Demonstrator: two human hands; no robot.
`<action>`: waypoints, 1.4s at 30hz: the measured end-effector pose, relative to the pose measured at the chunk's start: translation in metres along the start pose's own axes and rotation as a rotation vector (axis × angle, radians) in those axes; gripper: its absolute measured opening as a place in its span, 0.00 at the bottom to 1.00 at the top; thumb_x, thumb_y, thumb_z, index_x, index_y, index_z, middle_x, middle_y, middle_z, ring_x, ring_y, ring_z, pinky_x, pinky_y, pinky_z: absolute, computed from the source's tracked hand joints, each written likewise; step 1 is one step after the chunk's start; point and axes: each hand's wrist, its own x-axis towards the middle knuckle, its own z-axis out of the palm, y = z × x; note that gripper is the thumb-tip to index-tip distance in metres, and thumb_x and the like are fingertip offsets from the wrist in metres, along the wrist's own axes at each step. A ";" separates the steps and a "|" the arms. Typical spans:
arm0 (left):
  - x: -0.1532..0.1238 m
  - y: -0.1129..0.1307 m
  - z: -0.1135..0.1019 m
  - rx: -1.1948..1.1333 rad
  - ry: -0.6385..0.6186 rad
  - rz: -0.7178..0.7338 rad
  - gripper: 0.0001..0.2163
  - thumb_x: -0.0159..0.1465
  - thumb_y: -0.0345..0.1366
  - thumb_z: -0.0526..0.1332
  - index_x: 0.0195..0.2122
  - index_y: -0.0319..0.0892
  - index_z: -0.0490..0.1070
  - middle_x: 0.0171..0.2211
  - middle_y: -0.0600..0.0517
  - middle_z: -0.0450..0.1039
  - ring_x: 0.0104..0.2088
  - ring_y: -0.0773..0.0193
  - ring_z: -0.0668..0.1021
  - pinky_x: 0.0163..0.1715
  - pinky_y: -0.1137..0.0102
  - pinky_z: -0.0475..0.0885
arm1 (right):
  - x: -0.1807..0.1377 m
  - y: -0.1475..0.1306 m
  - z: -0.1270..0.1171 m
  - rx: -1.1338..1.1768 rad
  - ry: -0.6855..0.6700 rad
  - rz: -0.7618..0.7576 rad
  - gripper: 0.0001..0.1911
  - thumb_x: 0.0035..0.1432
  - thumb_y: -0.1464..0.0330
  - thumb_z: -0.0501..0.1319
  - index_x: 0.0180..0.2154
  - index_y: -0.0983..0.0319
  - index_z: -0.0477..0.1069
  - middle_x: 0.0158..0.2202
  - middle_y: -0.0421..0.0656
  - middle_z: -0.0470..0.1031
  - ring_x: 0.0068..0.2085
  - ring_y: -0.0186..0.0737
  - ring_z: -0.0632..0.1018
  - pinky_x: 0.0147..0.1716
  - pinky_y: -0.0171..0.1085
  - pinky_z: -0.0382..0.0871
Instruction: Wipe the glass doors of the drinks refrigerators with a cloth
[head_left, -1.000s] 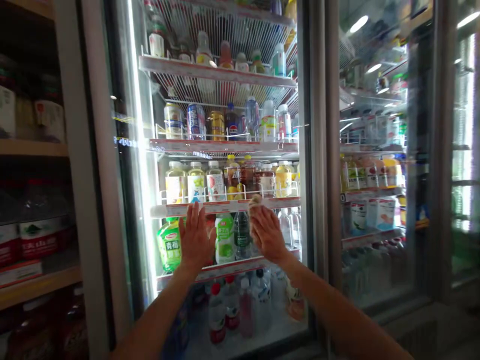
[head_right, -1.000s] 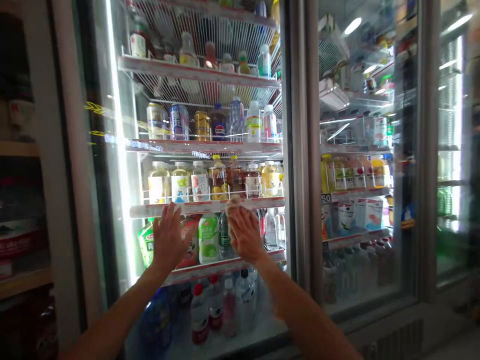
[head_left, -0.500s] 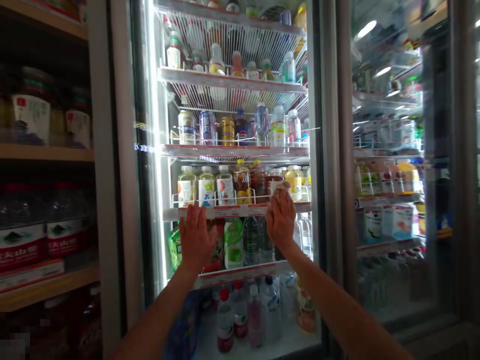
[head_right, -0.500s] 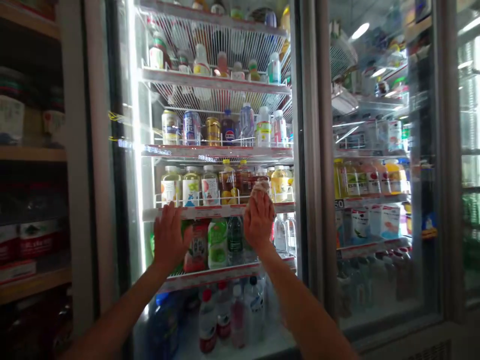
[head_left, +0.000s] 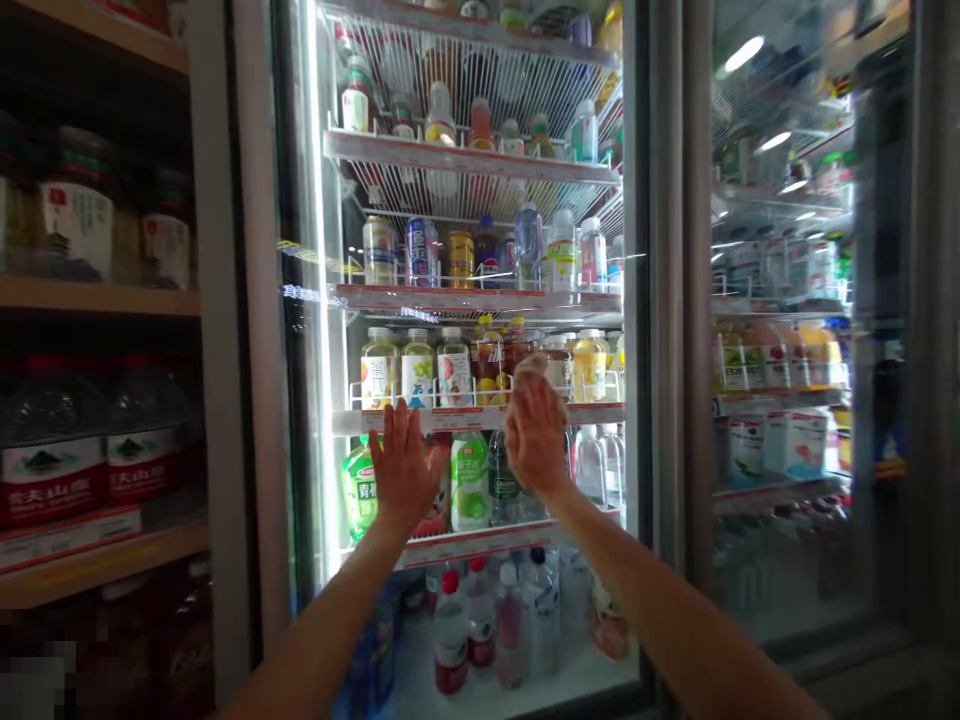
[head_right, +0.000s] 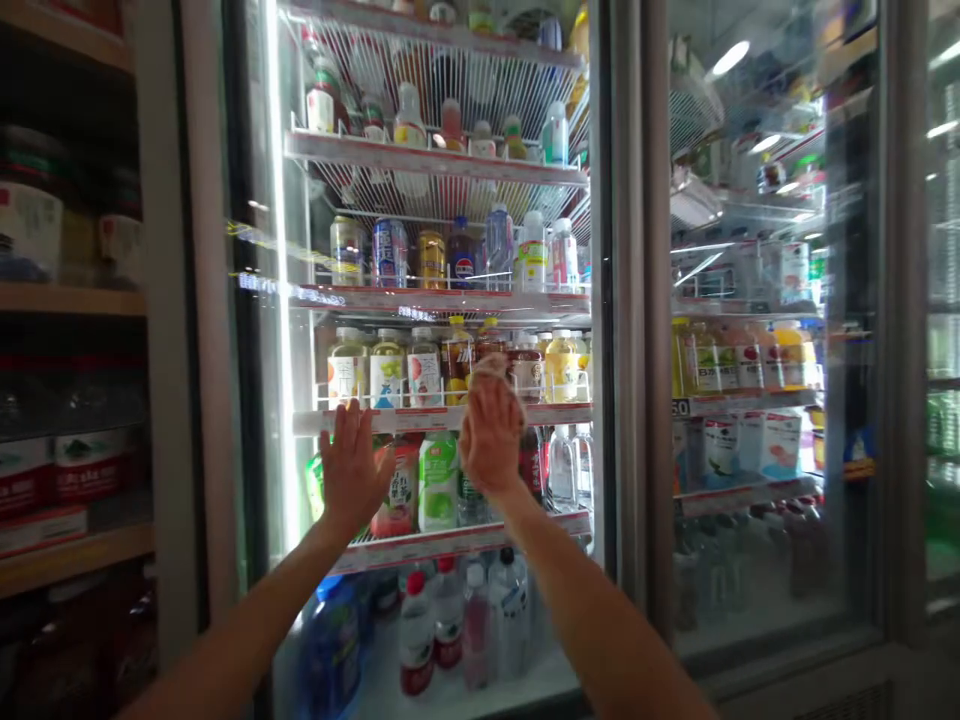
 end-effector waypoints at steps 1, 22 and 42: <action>0.000 -0.001 0.001 -0.002 0.010 0.004 0.27 0.63 0.39 0.50 0.61 0.33 0.51 0.63 0.37 0.50 0.65 0.51 0.49 0.61 0.50 0.46 | -0.006 -0.009 0.002 0.022 -0.078 -0.141 0.27 0.60 0.68 0.49 0.61 0.63 0.54 0.64 0.47 0.52 0.66 0.48 0.49 0.62 0.53 0.47; 0.013 -0.018 -0.002 0.072 0.108 0.041 0.28 0.62 0.37 0.52 0.62 0.37 0.47 0.63 0.38 0.51 0.64 0.52 0.52 0.60 0.51 0.51 | 0.018 0.054 -0.009 -0.099 0.245 0.079 0.27 0.60 0.69 0.51 0.61 0.63 0.53 0.65 0.51 0.49 0.63 0.54 0.56 0.57 0.56 0.56; 0.013 -0.014 -0.009 0.020 -0.029 -0.080 0.30 0.61 0.40 0.52 0.62 0.37 0.45 0.64 0.38 0.46 0.65 0.54 0.46 0.62 0.51 0.47 | 0.007 0.023 -0.006 0.077 0.039 -0.210 0.24 0.58 0.70 0.53 0.57 0.65 0.62 0.63 0.51 0.53 0.63 0.52 0.56 0.60 0.53 0.52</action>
